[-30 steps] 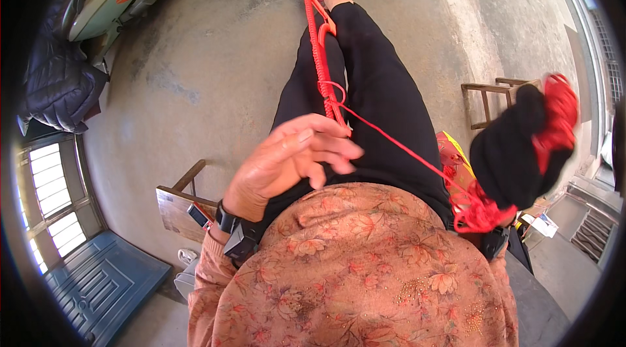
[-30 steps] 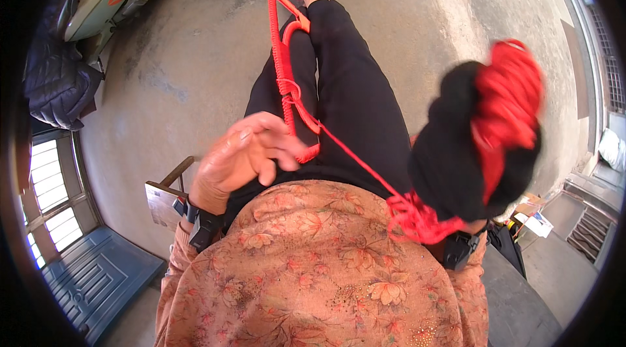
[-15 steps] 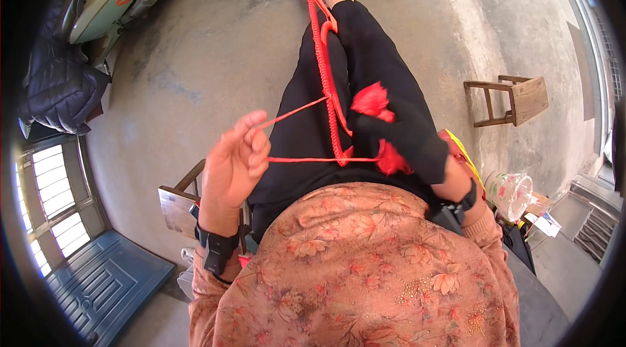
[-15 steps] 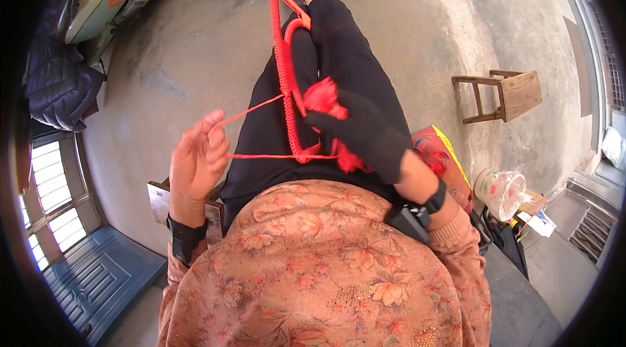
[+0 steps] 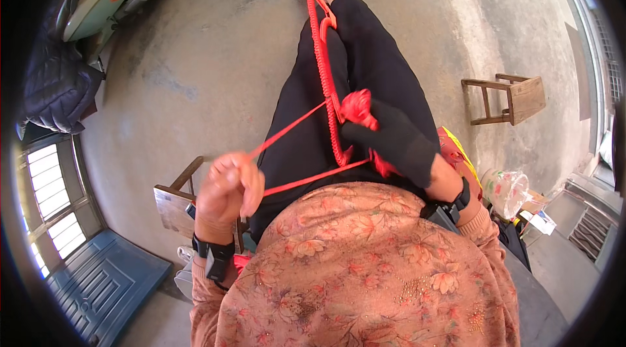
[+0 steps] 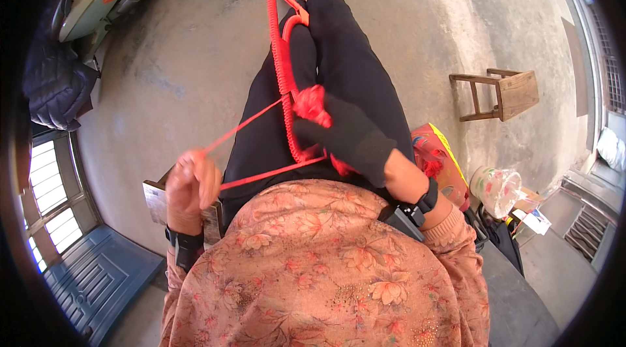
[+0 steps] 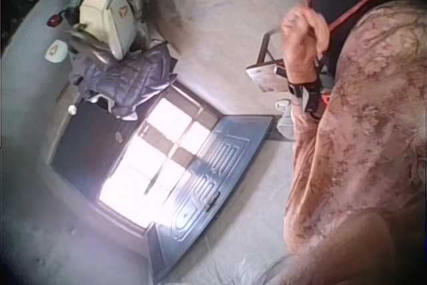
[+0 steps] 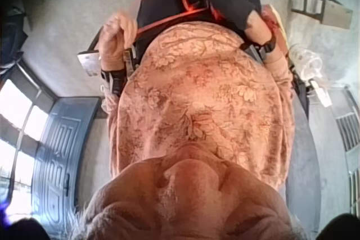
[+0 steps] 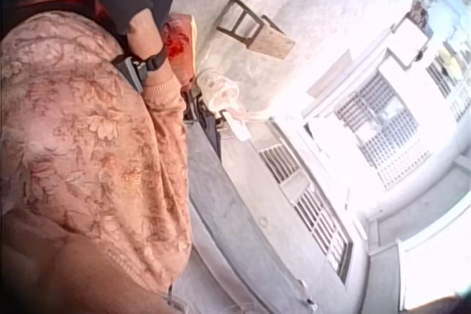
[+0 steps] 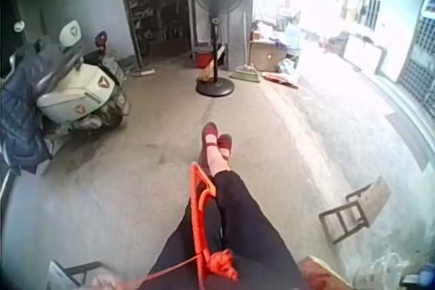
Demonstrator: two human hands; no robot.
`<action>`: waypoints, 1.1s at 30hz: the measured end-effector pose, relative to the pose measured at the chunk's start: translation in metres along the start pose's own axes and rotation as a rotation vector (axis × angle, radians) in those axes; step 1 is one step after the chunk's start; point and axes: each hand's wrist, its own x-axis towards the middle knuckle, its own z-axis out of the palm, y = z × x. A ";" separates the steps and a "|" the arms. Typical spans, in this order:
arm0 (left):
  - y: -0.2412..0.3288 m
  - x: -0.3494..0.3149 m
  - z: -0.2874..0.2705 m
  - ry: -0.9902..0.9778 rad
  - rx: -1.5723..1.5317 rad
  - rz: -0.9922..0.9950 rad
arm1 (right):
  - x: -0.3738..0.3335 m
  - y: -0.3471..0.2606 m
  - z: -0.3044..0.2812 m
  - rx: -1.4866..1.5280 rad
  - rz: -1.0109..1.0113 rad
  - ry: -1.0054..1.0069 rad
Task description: Wrapping a red plastic frame with red cord or rope using hands.
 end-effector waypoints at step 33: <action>0.040 0.070 0.034 0.438 0.179 0.181 | 0.030 -0.041 -0.007 -0.533 -0.565 0.362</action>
